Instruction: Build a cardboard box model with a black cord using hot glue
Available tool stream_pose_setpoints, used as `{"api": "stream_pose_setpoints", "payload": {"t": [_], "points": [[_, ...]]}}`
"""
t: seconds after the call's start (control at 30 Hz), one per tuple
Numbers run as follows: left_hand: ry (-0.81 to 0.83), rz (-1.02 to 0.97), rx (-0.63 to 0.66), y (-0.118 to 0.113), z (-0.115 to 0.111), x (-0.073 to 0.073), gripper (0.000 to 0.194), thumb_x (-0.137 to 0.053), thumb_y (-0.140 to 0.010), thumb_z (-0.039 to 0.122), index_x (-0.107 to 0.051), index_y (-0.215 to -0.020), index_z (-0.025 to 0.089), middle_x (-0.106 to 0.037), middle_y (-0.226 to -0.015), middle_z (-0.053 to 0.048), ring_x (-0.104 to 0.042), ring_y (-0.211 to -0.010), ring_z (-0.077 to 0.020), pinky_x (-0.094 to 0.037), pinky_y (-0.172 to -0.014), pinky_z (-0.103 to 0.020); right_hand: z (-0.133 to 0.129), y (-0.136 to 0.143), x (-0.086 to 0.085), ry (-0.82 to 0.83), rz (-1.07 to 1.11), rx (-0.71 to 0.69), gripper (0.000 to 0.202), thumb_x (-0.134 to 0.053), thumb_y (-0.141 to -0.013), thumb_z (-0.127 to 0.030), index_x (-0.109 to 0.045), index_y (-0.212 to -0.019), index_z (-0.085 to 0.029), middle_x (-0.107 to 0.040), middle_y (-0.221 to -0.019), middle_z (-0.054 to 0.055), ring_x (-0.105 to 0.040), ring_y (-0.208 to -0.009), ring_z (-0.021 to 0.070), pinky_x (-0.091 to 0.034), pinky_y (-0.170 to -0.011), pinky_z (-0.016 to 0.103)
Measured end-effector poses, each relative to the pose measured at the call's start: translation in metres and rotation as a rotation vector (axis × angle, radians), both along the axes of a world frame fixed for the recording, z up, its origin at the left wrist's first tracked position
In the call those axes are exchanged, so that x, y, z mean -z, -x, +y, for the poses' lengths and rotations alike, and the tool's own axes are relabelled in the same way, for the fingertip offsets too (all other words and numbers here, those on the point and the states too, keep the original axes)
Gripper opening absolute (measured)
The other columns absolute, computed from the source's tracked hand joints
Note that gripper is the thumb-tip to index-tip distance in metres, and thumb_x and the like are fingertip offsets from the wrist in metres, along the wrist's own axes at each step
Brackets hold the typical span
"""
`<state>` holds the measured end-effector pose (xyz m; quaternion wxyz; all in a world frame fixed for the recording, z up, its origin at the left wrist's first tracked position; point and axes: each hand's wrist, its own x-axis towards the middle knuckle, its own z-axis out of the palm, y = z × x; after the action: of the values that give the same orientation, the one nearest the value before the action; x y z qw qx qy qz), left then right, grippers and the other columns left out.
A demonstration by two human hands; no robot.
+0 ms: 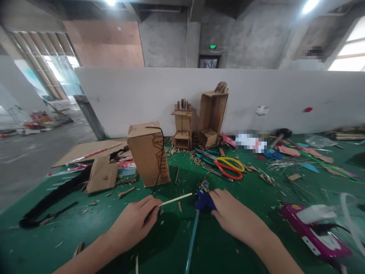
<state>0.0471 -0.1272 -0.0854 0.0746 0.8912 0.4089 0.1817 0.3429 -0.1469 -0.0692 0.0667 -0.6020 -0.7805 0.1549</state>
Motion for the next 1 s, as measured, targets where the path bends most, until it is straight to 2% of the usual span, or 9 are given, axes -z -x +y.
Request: {"api": "stream_pose_setpoints", "payload": {"t": [0.1,0.2,0.3,0.4,0.5,0.57,0.77,0.9,1.0], "points": [[-0.022,-0.006,-0.008,0.002,0.003,0.000,0.026,-0.030,-0.092,0.021,-0.054,-0.099,0.022,-0.058,-0.084,-0.002,-0.055,-0.068,-0.0151,-0.038,-0.057,-0.026,0.031,0.008,0.011,-0.166,0.022,-0.084,0.042,-0.042,-0.085,-0.024,-0.051,-0.125,-0.019,-0.054,-0.124,0.013,-0.053,-0.111,0.0272,-0.042,-0.095,0.043],[-0.031,-0.004,-0.015,0.003,0.005,0.001,0.025,-0.030,-0.092,0.021,-0.054,-0.099,0.022,-0.058,-0.084,-0.002,-0.055,-0.068,-0.0154,-0.038,-0.058,-0.027,0.071,0.019,0.017,-0.326,-0.024,-0.138,0.042,-0.039,-0.086,-0.019,-0.050,-0.126,-0.011,-0.052,-0.125,0.017,-0.051,-0.114,0.0272,-0.039,-0.099,0.042],[-0.017,0.013,-0.006,0.003,0.007,0.002,0.024,-0.031,-0.092,0.021,-0.054,-0.098,0.022,-0.058,-0.084,-0.002,-0.055,-0.069,-0.0153,-0.037,-0.058,-0.026,0.103,0.029,0.016,-0.345,-0.057,-0.167,0.041,-0.041,-0.087,-0.023,-0.051,-0.125,-0.012,-0.054,-0.125,0.015,-0.051,-0.114,0.0260,-0.039,-0.098,0.039],[-0.005,0.020,0.011,0.002,0.006,0.002,0.023,-0.032,-0.091,0.020,-0.054,-0.096,0.021,-0.058,-0.083,-0.002,-0.054,-0.068,-0.0148,-0.037,-0.057,-0.026,0.122,0.027,0.008,-0.357,-0.073,-0.151,0.038,-0.042,-0.089,-0.030,-0.053,-0.123,-0.016,-0.057,-0.124,0.011,-0.051,-0.114,0.0226,-0.039,-0.097,0.035],[-0.009,0.028,0.020,0.002,0.004,0.003,0.023,-0.032,-0.091,0.020,-0.054,-0.096,0.022,-0.058,-0.083,-0.002,-0.054,-0.068,-0.0149,-0.037,-0.057,-0.026,0.134,0.013,0.002,-0.387,-0.137,-0.033,0.037,-0.033,-0.092,-0.024,-0.054,-0.119,-0.011,-0.059,-0.119,0.015,-0.053,-0.109,0.0241,-0.038,-0.095,0.038],[-0.013,0.032,0.017,0.002,0.003,0.004,0.023,-0.032,-0.091,0.020,-0.054,-0.096,0.022,-0.058,-0.083,-0.002,-0.055,-0.068,-0.0150,-0.037,-0.057,-0.026,0.139,0.001,0.003,-0.384,-0.208,0.039,0.032,-0.040,-0.088,-0.023,-0.059,-0.109,-0.008,-0.062,-0.109,0.018,-0.055,-0.103,0.0282,-0.038,-0.092,0.042],[-0.001,0.051,0.038,0.000,-0.001,0.003,0.023,-0.033,-0.091,0.020,-0.055,-0.097,0.022,-0.060,-0.084,-0.002,-0.057,-0.069,-0.0153,-0.039,-0.057,-0.025,0.141,-0.004,0.015,-0.405,-0.312,0.190,0.022,-0.045,-0.085,-0.025,-0.062,-0.094,-0.013,-0.062,-0.100,0.017,-0.052,-0.101,0.0303,-0.036,-0.087,0.043],[-0.006,0.001,-0.099,0.001,0.001,0.003,0.029,-0.027,-0.094,0.024,-0.054,-0.100,0.022,-0.063,-0.086,-0.003,-0.059,-0.066,-0.0156,-0.042,-0.057,-0.026,0.140,0.005,0.014,-0.462,-0.257,0.333,0.030,-0.032,-0.091,-0.027,-0.058,-0.099,-0.012,-0.059,-0.107,0.021,-0.049,-0.107,0.0326,-0.033,-0.088,0.046],[0.000,-0.041,-0.198,0.004,0.004,0.003,0.031,-0.024,-0.095,0.026,-0.053,-0.103,0.021,-0.065,-0.094,-0.004,-0.062,-0.070,-0.0161,-0.044,-0.061,-0.026,0.146,0.004,0.008,-0.452,-0.151,0.454,0.038,-0.025,-0.093,-0.031,-0.055,-0.102,-0.010,-0.059,-0.104,0.022,-0.055,-0.100,0.0300,-0.038,-0.081,0.040]]}}
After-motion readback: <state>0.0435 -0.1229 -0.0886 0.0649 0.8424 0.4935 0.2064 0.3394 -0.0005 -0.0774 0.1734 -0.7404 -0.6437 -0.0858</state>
